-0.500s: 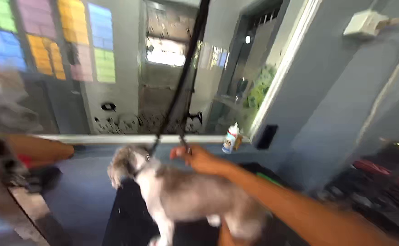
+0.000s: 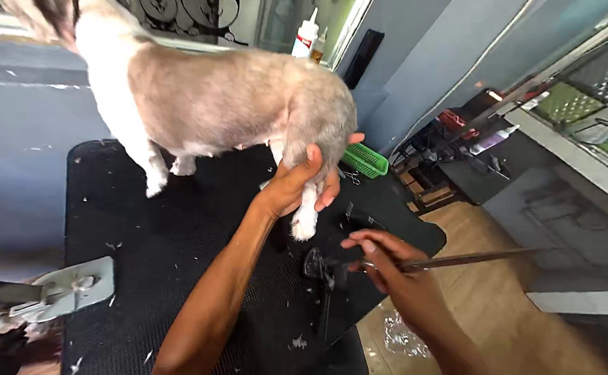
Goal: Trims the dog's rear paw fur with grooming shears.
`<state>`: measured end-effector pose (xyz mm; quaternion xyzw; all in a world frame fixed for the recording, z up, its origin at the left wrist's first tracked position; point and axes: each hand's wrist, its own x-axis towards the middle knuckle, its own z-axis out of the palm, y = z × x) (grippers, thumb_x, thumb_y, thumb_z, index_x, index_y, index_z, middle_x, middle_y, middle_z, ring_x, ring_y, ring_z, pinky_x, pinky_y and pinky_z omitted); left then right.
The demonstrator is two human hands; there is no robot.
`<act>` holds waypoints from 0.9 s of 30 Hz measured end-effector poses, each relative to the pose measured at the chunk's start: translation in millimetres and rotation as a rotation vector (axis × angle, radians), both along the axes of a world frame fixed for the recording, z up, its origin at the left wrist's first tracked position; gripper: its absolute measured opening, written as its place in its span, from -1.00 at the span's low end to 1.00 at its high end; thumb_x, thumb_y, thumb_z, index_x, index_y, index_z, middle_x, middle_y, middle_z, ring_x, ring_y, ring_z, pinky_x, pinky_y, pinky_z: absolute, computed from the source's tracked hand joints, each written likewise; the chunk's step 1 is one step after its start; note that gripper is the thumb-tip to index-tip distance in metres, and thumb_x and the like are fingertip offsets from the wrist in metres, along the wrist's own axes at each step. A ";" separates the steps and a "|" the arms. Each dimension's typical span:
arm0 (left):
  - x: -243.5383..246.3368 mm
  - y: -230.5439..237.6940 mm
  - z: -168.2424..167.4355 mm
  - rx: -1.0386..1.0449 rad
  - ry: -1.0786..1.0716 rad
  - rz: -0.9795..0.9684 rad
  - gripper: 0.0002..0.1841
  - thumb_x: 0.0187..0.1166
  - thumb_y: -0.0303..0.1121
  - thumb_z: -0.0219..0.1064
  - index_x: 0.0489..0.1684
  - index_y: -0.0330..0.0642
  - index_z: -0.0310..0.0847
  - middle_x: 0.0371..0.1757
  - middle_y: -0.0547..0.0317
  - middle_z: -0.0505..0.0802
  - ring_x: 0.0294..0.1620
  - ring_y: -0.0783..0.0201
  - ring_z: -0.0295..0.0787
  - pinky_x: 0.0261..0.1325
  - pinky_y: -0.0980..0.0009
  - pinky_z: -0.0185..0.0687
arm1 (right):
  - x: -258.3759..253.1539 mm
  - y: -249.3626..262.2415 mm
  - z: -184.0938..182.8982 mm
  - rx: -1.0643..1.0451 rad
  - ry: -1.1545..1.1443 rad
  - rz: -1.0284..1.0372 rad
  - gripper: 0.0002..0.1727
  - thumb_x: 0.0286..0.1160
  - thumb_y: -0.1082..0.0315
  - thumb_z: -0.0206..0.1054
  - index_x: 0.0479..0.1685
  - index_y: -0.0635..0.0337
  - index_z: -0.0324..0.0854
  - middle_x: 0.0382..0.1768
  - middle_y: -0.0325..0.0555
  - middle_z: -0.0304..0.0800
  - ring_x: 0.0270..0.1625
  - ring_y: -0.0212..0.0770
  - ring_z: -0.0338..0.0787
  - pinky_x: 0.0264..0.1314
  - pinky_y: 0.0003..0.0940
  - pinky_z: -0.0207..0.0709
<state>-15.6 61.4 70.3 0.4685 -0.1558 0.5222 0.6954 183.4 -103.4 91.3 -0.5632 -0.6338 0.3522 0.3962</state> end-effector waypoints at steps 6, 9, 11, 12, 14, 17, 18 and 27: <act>7.5 -4.9 20.0 -0.068 -0.054 0.075 -0.27 0.73 0.06 0.20 0.61 -0.45 0.32 -0.76 0.32 0.51 -0.87 0.45 0.35 -0.79 0.55 0.37 | -43.5 14.7 -21.4 -0.219 0.234 -0.088 -0.49 0.90 0.05 -0.11 0.40 0.03 0.69 0.24 -0.15 0.87 -0.50 -0.38 0.69 -0.50 -0.56 0.50; 7.3 -9.1 21.4 -0.090 -0.007 0.088 -0.57 0.84 -0.29 0.04 0.50 -0.44 0.42 -0.67 0.30 0.49 -0.80 0.44 0.34 -0.76 0.55 0.31 | -62.3 20.3 -20.2 -0.226 0.388 -0.008 -0.44 0.90 -0.03 -0.12 0.31 0.09 0.72 0.16 0.02 0.89 -0.54 -0.40 0.67 -0.52 -0.63 0.47; 5.0 -8.1 18.1 -0.072 0.069 0.085 -0.69 0.85 -0.37 0.02 0.30 -0.39 0.53 -0.58 0.27 0.52 -0.74 0.41 0.41 -0.75 0.55 0.37 | -70.9 22.1 -19.1 -0.216 0.449 0.029 -0.42 0.90 -0.06 -0.15 0.16 0.13 0.73 0.10 0.08 0.90 -0.57 -0.43 0.64 -0.52 -0.65 0.46; 3.8 -8.0 15.8 -0.064 0.113 0.090 -0.74 0.85 -0.38 0.03 0.19 -0.38 0.55 -0.55 0.25 0.53 -0.71 0.39 0.44 -0.72 0.53 0.43 | -73.9 22.8 -19.1 -0.213 0.463 0.023 -0.40 0.89 -0.08 -0.15 0.10 0.14 0.74 0.07 0.08 0.91 -0.58 -0.45 0.62 -0.53 -0.66 0.44; 2.4 -6.3 12.0 -0.030 0.189 0.144 -0.77 0.85 -0.40 0.06 0.04 -0.40 0.56 -0.51 0.15 0.57 -0.68 0.32 0.51 -0.65 0.45 0.58 | -75.4 25.9 -20.3 -0.215 0.485 0.010 -0.36 0.87 -0.13 -0.14 0.06 0.15 0.77 0.00 0.06 0.92 -0.56 -0.44 0.65 -0.54 -0.67 0.44; 0.6 -4.1 9.8 0.010 0.276 0.265 -0.77 0.83 -0.39 0.12 -0.22 -0.37 0.55 -0.45 0.03 0.69 -0.63 0.21 0.68 -0.54 0.31 0.80 | -70.2 30.0 -23.9 -0.280 0.607 0.055 -0.34 0.84 -0.17 -0.11 0.09 0.16 0.78 0.00 0.08 0.89 -0.49 -0.39 0.70 -0.43 -0.60 0.58; 0.0 -3.4 9.3 0.015 0.290 0.271 -0.77 0.83 -0.39 0.12 -0.21 -0.37 0.54 -0.42 0.01 0.70 -0.60 0.18 0.73 -0.50 0.27 0.85 | -68.8 30.5 -25.5 -0.308 0.669 0.072 -0.37 0.83 -0.16 -0.06 0.07 0.16 0.78 -0.01 0.08 0.88 -0.47 -0.39 0.73 -0.39 -0.58 0.62; -7.2 10.7 -6.3 0.218 0.349 0.580 -0.77 0.73 -0.25 0.27 -0.26 -0.20 0.64 -0.44 0.28 0.72 -0.31 0.44 0.67 -0.12 0.43 0.64 | -71.8 26.4 -42.7 -0.456 0.962 0.252 -0.67 0.73 0.13 0.20 0.07 0.19 0.70 -0.08 -0.07 0.75 -0.43 -0.41 0.66 -0.13 -0.42 0.73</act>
